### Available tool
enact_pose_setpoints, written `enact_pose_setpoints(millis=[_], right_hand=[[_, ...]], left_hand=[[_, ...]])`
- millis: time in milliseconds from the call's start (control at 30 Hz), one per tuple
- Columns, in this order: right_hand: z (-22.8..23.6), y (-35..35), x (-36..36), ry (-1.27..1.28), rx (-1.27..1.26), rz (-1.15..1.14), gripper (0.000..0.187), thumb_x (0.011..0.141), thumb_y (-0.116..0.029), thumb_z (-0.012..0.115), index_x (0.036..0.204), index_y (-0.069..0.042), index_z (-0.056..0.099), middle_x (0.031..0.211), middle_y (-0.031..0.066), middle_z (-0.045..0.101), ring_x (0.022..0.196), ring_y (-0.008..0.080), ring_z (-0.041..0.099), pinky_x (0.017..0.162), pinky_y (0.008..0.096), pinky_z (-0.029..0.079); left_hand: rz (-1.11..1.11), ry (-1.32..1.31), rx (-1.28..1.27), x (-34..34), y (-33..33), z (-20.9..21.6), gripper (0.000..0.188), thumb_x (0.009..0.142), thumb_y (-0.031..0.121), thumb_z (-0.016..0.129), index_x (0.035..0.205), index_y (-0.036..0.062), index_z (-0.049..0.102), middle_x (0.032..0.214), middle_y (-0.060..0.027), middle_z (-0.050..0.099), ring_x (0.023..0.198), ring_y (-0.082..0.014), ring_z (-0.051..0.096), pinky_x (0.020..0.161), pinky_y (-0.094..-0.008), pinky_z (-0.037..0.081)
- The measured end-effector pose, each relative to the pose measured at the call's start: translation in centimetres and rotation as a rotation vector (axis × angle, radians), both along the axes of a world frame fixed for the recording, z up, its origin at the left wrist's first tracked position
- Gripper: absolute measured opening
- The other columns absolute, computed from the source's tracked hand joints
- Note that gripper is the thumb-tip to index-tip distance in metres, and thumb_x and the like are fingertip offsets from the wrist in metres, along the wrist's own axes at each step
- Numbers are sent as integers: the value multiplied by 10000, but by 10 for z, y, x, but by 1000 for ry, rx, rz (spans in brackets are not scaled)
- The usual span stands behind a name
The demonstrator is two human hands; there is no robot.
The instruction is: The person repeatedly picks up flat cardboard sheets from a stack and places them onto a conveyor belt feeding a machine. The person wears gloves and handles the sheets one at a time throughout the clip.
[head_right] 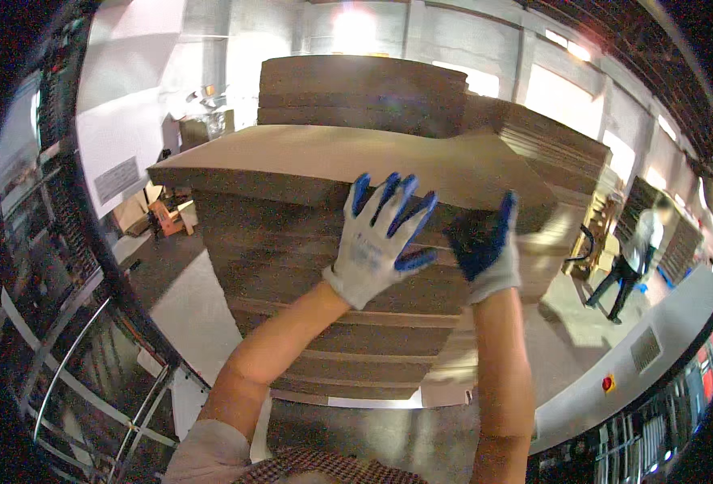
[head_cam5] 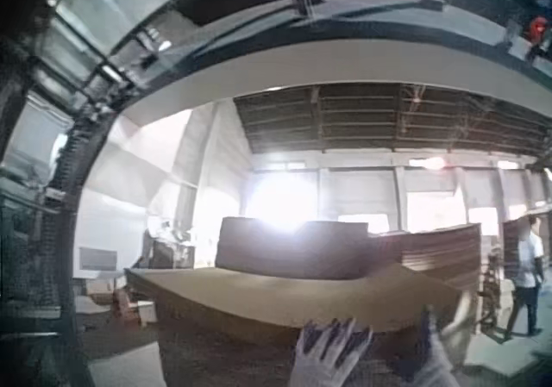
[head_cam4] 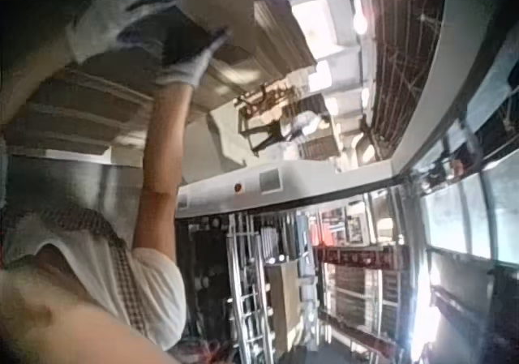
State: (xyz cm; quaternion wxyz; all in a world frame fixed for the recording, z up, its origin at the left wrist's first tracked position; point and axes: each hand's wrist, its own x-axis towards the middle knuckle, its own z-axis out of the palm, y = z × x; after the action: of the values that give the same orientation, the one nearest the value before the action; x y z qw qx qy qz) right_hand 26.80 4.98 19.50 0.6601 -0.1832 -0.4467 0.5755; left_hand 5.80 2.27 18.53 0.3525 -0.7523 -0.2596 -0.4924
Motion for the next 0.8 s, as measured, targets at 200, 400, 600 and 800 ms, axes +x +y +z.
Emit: enact_pose_setpoints(millis=[200,400,600,800], right_hand=[[22,0,-9,143,-182,-177,648,809,-661,553,1252,-187,559,1167,78,616,1096,323,518,979,504,387],[13,30,8,91,-201,-199,521,910,-438,522,1271,-62,508,1196,167,589,1043,379,577,944,559,451],[-10,53,29,39,-53,-120,394,877,-345,584,1137,-50,576,1057,167,642,963,357,609,855,535,496],[-26,-2,-15,165,18,-259,341,884,-284,590,1159,-87,554,1175,166,591,1021,334,585,856,515,497]], left_hand=[[-788,-1415,-380,-183,-1,-49,807,785,400,743,1413,130,314,1369,-77,445,1219,-294,450,1045,-479,331],[-947,-1693,-957,-297,54,15,576,913,536,502,1344,154,475,1324,-63,536,1166,-267,517,997,-422,396],[-1087,-1876,-916,-348,100,6,816,743,446,749,1384,69,415,1357,-119,498,1194,-256,510,987,-460,422],[-1207,-1762,-835,-356,118,2,716,749,360,778,1300,-6,503,1253,-146,582,1129,-254,554,959,-416,453]])
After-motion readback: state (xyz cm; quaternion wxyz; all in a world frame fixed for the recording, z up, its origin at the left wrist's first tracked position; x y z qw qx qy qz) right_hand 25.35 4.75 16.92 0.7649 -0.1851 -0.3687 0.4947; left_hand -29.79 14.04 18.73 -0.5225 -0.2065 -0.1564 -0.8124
